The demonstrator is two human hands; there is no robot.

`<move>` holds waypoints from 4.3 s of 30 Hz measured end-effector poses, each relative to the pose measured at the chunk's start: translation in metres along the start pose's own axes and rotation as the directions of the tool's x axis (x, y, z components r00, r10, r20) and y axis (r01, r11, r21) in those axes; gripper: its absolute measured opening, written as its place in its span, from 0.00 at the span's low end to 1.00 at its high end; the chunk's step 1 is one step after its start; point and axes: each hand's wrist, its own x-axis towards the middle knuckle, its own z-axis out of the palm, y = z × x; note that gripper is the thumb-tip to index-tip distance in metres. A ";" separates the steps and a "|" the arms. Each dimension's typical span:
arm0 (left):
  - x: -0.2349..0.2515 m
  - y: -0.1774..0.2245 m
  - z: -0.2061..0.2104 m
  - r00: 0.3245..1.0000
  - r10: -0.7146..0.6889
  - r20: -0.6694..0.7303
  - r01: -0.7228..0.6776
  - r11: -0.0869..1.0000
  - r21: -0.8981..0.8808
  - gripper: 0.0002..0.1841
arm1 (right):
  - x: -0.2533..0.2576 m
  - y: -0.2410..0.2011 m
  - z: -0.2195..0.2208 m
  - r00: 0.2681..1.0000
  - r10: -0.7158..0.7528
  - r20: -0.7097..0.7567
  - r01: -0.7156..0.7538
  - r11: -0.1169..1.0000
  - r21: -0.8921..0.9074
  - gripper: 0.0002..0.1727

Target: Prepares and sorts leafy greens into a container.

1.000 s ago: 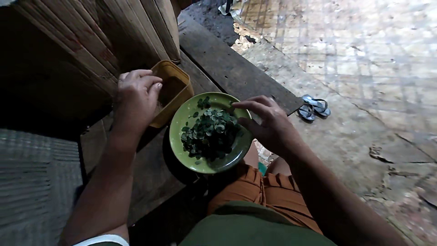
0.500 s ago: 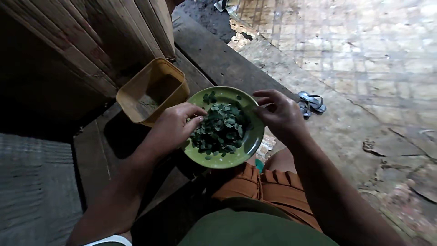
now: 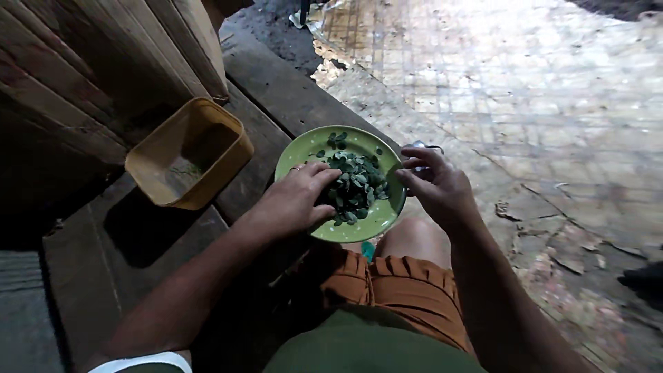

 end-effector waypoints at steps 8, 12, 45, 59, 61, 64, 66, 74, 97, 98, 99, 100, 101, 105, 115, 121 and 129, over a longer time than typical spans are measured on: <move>0.014 -0.007 -0.012 0.996 0.017 -0.088 -0.024 0.996 -0.081 0.16 | -0.008 0.001 -0.007 0.999 -0.038 0.038 0.037 0.999 0.019 0.22; 0.015 0.002 -0.039 0.994 -0.035 -0.107 0.014 0.981 -0.195 0.15 | -0.009 -0.003 -0.010 0.993 -0.118 -0.001 0.118 0.993 -0.029 0.19; 0.001 0.007 -0.036 0.962 -0.082 -0.261 0.018 0.971 -0.238 0.16 | 0.050 -0.045 0.010 0.873 -0.383 0.303 0.436 0.890 -0.130 0.09; 0.014 0.025 -0.006 0.929 -0.125 -0.349 -0.019 0.924 -0.382 0.12 | 0.014 -0.047 0.026 0.954 -0.296 0.048 0.261 0.898 0.354 0.06; 0.014 0.021 -0.006 0.925 -0.133 -0.357 -0.019 0.920 -0.392 0.08 | 0.015 -0.045 0.025 0.949 -0.312 0.053 0.283 0.911 0.300 0.09; 0.008 0.015 -0.010 0.936 -0.146 -0.320 0.015 0.926 -0.377 0.09 | 0.019 -0.036 0.021 0.932 -0.359 0.053 0.346 0.922 0.174 0.12; 0.004 0.014 -0.013 0.940 -0.174 -0.294 0.065 0.935 -0.347 0.10 | 0.018 -0.033 0.017 0.914 -0.397 0.078 0.393 0.917 0.067 0.11; -0.001 0.013 -0.019 0.931 -0.251 -0.267 0.178 0.947 -0.267 0.07 | 0.010 -0.028 0.008 0.882 -0.449 0.145 0.472 0.839 -0.271 0.13; 0.019 0.015 -0.025 0.947 -0.108 -0.301 0.053 0.981 -0.185 0.09 | -0.018 -0.013 0.003 0.900 -0.434 -0.038 0.420 0.888 -0.185 0.11; 0.017 0.015 -0.029 0.942 -0.170 -0.288 0.099 0.965 -0.243 0.08 | -0.018 -0.015 0.005 0.903 -0.428 -0.033 0.417 0.893 -0.168 0.11; 0.016 0.016 -0.034 0.938 -0.222 -0.265 0.138 0.944 -0.301 0.08 | -0.017 -0.016 0.006 0.908 -0.419 -0.025 0.411 0.899 -0.150 0.11; 0.015 0.017 -0.036 0.936 -0.257 -0.241 0.160 0.920 -0.359 0.08 | -0.017 -0.017 0.008 0.911 -0.412 -0.015 0.406 0.905 -0.129 0.11; 0.015 0.017 -0.038 0.936 -0.277 -0.217 0.166 0.891 -0.423 0.07 | -0.016 -0.018 0.009 0.913 -0.407 -0.004 0.404 0.908 -0.110 0.11; 0.015 0.014 -0.034 0.934 -0.327 -0.144 0.164 0.749 -0.642 0.07 | -0.011 -0.023 0.014 0.909 -0.416 0.008 0.416 0.909 -0.032 0.14; 0.008 0.014 -0.021 0.926 -0.354 -0.134 0.170 0.704 -0.689 0.07 | 0.003 -0.034 0.034 0.889 -0.457 -0.029 0.458 0.888 0.038 0.09; -0.002 0.012 -0.020 0.938 -0.206 -0.278 0.078 0.909 -0.408 0.19 | 0.002 -0.035 0.023 0.905 -0.424 0.031 0.423 0.906 0.025 0.10; 0.017 0.028 0.007 0.928 -0.125 -0.350 -0.110 0.808 -0.579 0.08 | 0.001 -0.039 0.029 0.897 -0.442 0.013 0.442 0.896 0.039 0.10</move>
